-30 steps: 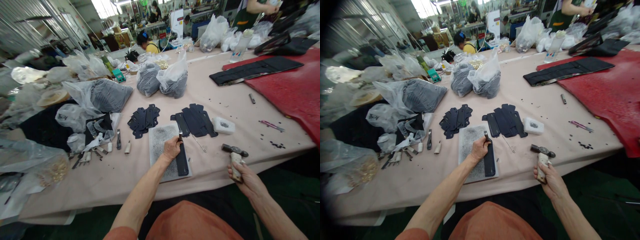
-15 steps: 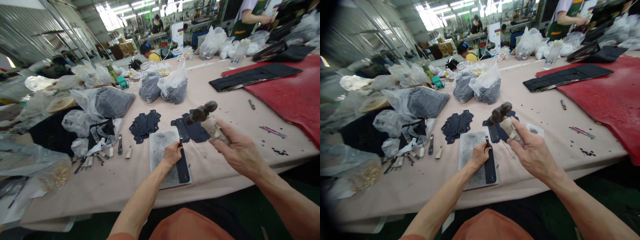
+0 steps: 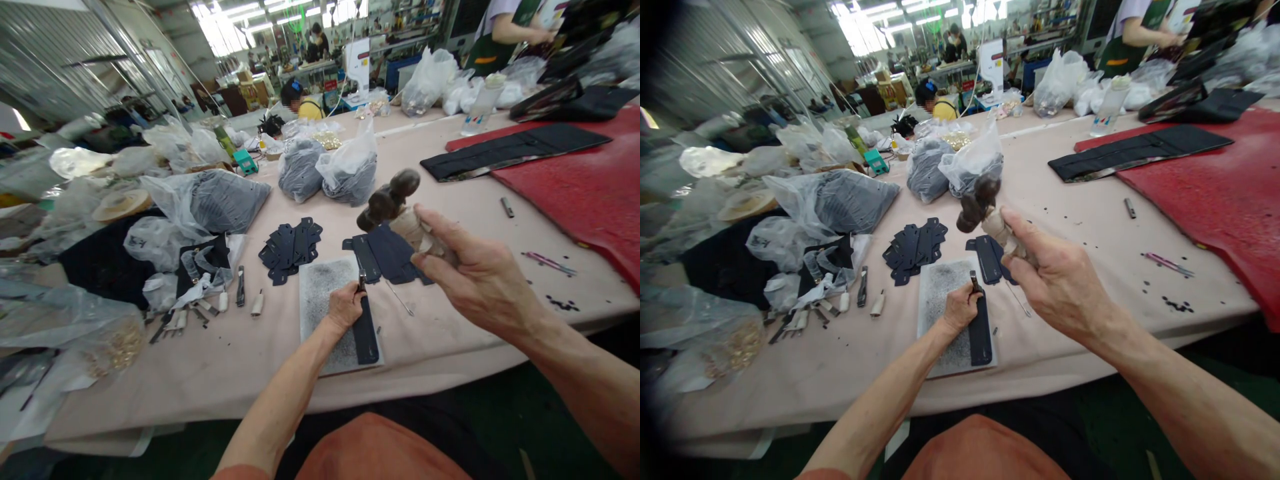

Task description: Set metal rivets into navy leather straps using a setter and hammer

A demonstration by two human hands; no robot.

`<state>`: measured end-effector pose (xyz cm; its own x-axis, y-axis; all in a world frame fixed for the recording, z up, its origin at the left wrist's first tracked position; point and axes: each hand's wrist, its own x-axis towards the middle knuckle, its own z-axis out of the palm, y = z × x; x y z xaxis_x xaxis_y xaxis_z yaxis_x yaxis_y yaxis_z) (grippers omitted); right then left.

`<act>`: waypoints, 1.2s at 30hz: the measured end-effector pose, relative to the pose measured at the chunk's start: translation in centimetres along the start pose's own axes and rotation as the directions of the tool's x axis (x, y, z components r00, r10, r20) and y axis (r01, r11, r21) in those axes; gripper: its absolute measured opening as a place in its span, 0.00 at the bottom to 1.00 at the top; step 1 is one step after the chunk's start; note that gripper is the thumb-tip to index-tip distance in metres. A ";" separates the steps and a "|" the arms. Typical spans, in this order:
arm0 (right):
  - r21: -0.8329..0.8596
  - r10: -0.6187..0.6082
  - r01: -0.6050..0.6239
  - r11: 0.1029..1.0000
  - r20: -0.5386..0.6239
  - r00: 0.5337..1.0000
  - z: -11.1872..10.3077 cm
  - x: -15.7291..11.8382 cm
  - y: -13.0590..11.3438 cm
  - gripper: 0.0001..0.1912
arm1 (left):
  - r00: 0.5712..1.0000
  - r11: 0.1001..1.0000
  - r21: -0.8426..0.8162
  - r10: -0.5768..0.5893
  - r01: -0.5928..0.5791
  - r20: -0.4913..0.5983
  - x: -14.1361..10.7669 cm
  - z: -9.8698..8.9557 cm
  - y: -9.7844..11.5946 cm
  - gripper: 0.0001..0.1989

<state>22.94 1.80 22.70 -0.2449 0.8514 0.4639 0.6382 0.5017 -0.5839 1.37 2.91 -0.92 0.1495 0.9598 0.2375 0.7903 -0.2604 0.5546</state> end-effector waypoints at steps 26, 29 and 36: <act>-0.201 -0.016 0.088 0.976 0.334 0.943 2.7 -1.9 2.2 0.28 | 0.998 0.999 0.046 -0.003 0.000 0.067 0.3 -0.2 0.0 0.06; -0.186 -0.057 0.091 0.978 0.181 0.982 0.9 -0.6 0.9 0.27 | 0.997 0.999 0.045 -0.009 0.005 0.078 0.3 -0.1 -0.1 0.05; -0.170 -0.128 0.143 0.975 0.092 0.987 2.3 -1.9 1.0 0.29 | 0.996 1.000 0.028 -0.007 0.004 0.089 0.3 -0.4 0.2 0.05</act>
<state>22.41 1.04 19.68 -0.3906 0.7903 0.4721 0.7115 0.5846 -0.3898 1.31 3.11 -0.48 0.1964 0.9671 0.1617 0.8074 -0.2531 0.5329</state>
